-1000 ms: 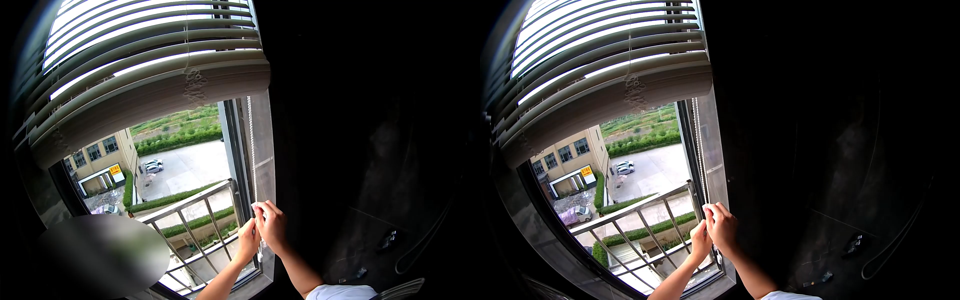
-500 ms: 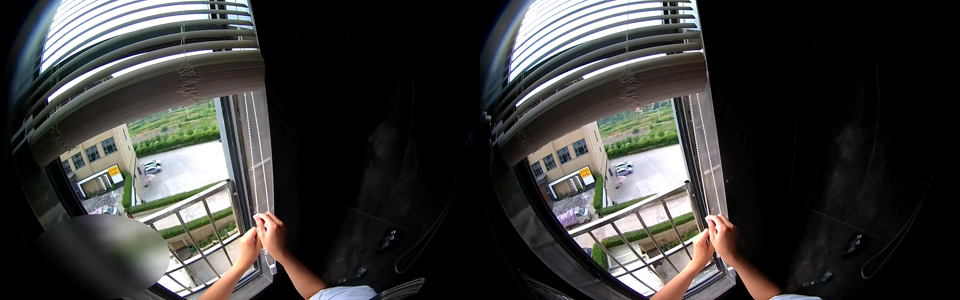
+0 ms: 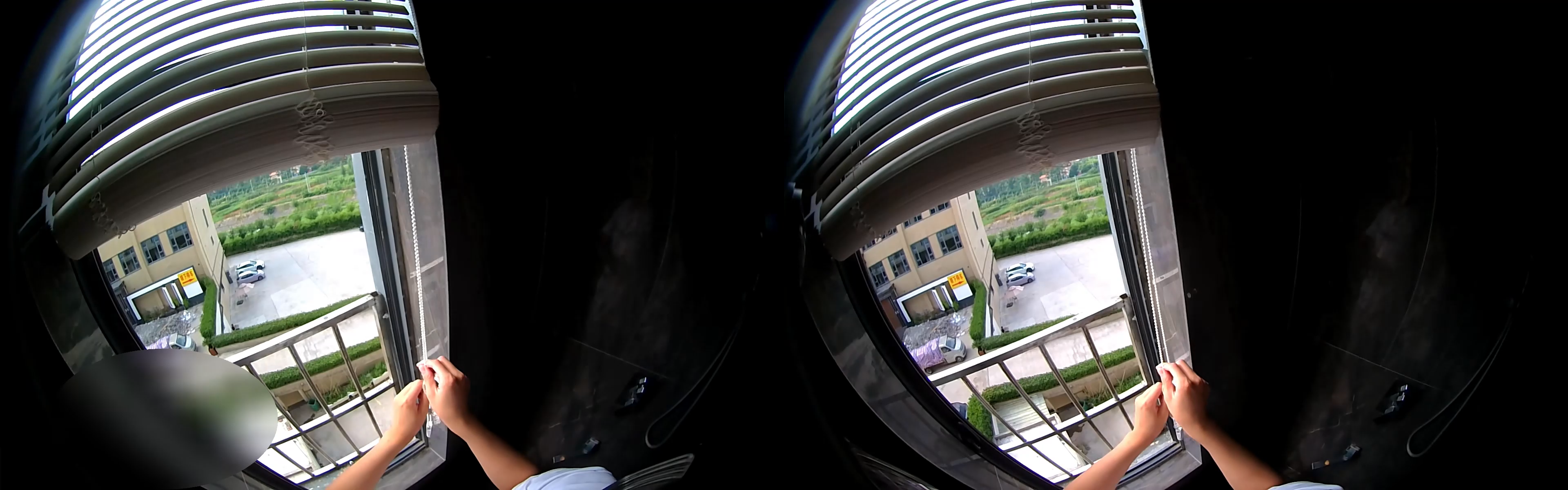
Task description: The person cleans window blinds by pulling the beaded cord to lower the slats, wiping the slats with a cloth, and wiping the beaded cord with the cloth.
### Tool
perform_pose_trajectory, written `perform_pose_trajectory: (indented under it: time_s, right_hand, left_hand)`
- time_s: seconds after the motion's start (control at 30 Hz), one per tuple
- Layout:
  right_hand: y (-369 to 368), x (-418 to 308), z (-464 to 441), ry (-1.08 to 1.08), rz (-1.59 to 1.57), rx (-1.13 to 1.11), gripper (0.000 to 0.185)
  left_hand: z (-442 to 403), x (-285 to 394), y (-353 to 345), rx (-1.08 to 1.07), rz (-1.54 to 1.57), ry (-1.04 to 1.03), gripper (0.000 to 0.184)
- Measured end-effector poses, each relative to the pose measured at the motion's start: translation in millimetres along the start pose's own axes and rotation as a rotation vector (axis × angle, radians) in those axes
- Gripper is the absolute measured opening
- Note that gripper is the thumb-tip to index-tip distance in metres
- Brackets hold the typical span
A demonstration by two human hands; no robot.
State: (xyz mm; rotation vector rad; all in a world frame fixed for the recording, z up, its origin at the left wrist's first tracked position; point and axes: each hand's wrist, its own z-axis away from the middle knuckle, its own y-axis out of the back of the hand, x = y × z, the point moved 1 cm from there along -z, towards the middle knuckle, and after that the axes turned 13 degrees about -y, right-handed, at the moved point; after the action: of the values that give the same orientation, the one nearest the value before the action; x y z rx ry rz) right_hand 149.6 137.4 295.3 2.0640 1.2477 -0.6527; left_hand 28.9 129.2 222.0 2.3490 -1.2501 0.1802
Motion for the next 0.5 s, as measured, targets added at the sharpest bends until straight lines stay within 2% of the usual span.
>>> perform_pose_trajectory:
  time_s: [0.17,0.23,0.3,0.37,0.43,0.47,0.5]
  right_hand:
    - [0,2,-2,-0.025,-0.038,-0.004,0.006]
    - [0,5,-7,-0.038,-0.065,-0.004,0.006]
    - [0,9,-11,-0.061,-0.112,-0.03,0.006]
    - [-2,16,-15,-0.095,-0.223,-0.079,0.01]
    - [0,21,-17,-0.044,-0.226,-0.061,0.016]
    - [10,10,-20,-0.028,-0.128,-0.035,0.02]
    - [21,3,-20,-0.082,-0.1,-0.042,0.025]
  left_hand:
    - [-6,0,5,-0.026,0.001,-0.027,0.007]
    - [-20,13,21,-0.05,-0.003,0.028,0.023]
    - [-42,33,41,0.11,0.051,0.048,0.031]
    - [-56,28,64,0.192,0.082,0.128,0.048]
    - [-86,35,98,0.29,0.216,0.197,0.062]
    - [-106,36,119,0.34,0.254,0.182,0.07]
    - [-126,39,140,0.388,0.301,0.159,0.077]
